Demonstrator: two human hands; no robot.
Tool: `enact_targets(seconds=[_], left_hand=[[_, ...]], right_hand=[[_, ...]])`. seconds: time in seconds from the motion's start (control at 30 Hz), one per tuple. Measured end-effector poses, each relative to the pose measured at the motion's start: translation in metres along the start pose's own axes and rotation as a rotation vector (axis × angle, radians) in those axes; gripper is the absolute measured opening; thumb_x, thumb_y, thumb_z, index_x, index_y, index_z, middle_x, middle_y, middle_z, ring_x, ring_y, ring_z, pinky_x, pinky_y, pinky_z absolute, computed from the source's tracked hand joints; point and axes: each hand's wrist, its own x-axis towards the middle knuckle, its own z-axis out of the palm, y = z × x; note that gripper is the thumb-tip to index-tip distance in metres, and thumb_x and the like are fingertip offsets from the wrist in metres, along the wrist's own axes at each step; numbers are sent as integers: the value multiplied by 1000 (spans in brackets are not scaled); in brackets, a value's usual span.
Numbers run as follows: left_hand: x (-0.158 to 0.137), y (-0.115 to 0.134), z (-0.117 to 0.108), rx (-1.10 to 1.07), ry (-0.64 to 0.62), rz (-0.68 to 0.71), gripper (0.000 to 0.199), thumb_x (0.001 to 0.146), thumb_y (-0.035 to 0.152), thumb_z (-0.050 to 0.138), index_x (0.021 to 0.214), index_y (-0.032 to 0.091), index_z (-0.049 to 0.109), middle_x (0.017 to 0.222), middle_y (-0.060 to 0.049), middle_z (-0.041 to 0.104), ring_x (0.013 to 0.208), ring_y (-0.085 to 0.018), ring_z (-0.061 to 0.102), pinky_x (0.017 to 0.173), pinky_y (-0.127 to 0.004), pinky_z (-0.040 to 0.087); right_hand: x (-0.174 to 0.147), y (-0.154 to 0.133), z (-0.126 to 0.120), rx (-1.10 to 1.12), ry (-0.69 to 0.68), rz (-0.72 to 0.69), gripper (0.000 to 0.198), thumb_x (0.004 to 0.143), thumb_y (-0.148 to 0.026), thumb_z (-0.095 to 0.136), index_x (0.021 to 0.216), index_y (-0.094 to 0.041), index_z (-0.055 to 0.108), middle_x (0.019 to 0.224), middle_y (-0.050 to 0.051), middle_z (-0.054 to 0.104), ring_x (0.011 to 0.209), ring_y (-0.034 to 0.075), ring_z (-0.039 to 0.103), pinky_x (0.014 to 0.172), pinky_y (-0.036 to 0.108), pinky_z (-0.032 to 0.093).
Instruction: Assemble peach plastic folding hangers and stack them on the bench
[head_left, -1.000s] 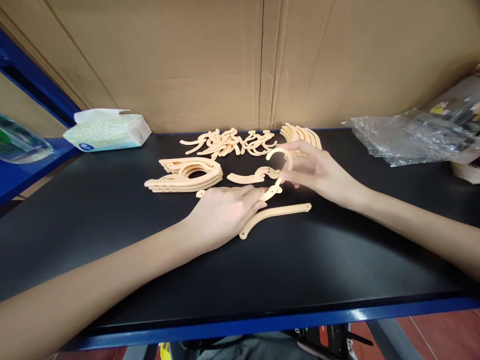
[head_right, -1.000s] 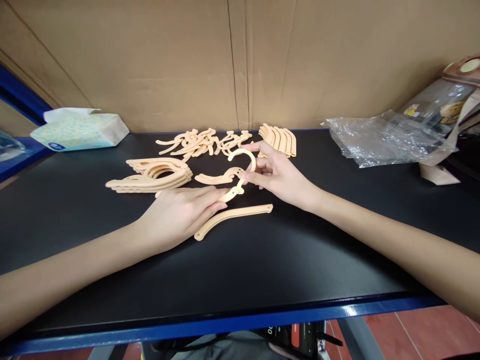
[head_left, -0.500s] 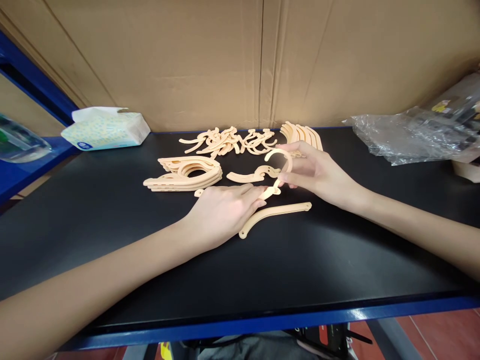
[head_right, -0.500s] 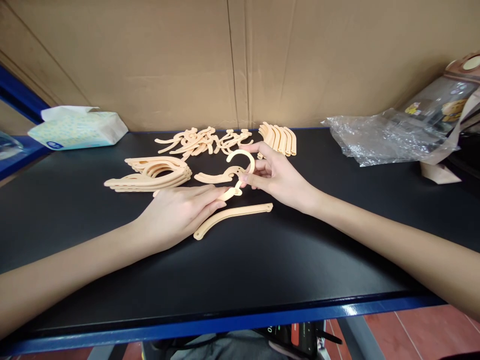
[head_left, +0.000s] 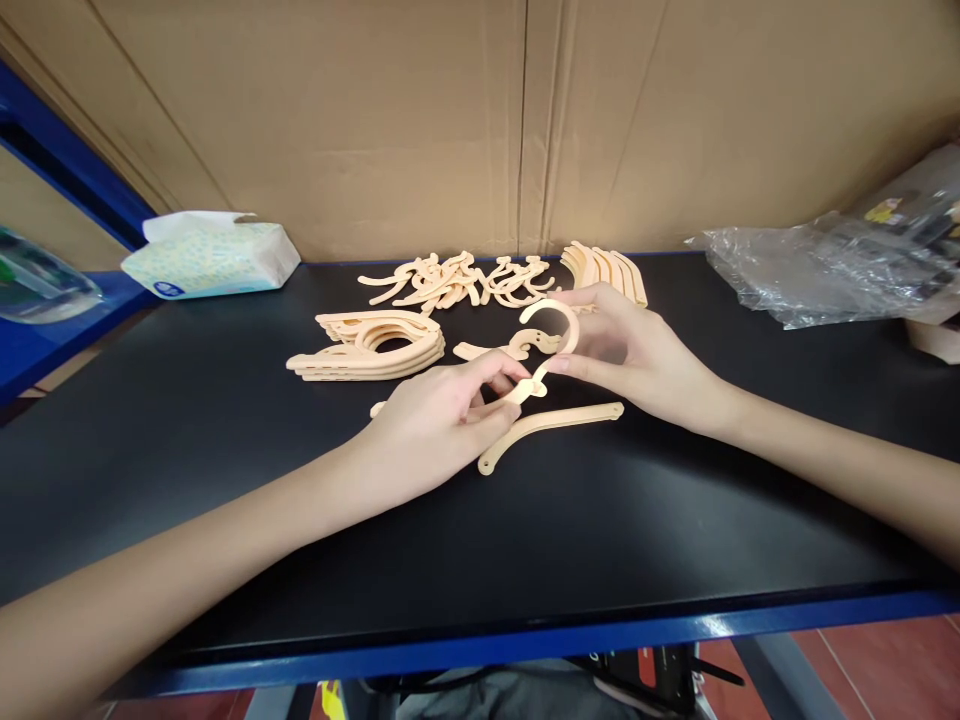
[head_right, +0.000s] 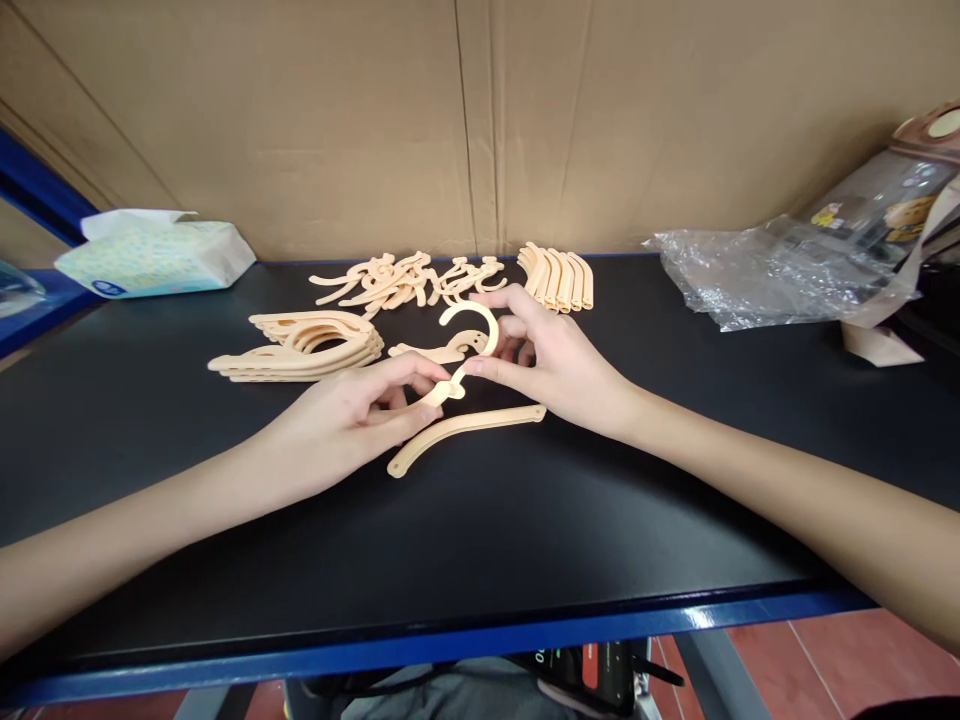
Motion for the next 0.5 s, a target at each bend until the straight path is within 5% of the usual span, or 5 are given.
enact_targets(seconds=[0.13, 0.3, 0.4, 0.5], left_hand=[[2, 3, -1, -387, -110, -163, 24, 91, 41, 55, 96, 19, 62, 91, 1, 69, 69, -10, 62, 56, -19, 43], [4, 5, -6, -551, -137, -268, 23, 91, 38, 57, 90, 15, 61, 91, -2, 71, 72, -10, 65, 60, -19, 46], [4, 4, -8, -605, -128, -287, 21, 91, 35, 57, 91, 14, 60, 91, -3, 71, 71, -11, 66, 61, -20, 49], [3, 2, -8, -659, -122, -277, 18, 91, 33, 58, 92, 15, 58, 93, -3, 69, 73, -11, 66, 64, -22, 54]], right_hand=[[-1, -1, 4, -152, -12, -68, 55, 83, -49, 66, 126, -19, 51, 85, 1, 70, 75, 17, 66, 70, 30, 52], [-5, -5, 4, -406, 64, -124, 51, 86, -47, 64, 125, -18, 51, 77, -2, 65, 64, 13, 60, 62, 27, 47], [-9, -11, 1, -571, 39, -352, 22, 90, -38, 61, 96, -17, 60, 70, -1, 60, 63, 13, 55, 58, 26, 43], [-11, -17, 0, -708, -144, -589, 26, 93, -39, 56, 89, -16, 64, 82, 5, 64, 75, 17, 55, 65, 29, 44]])
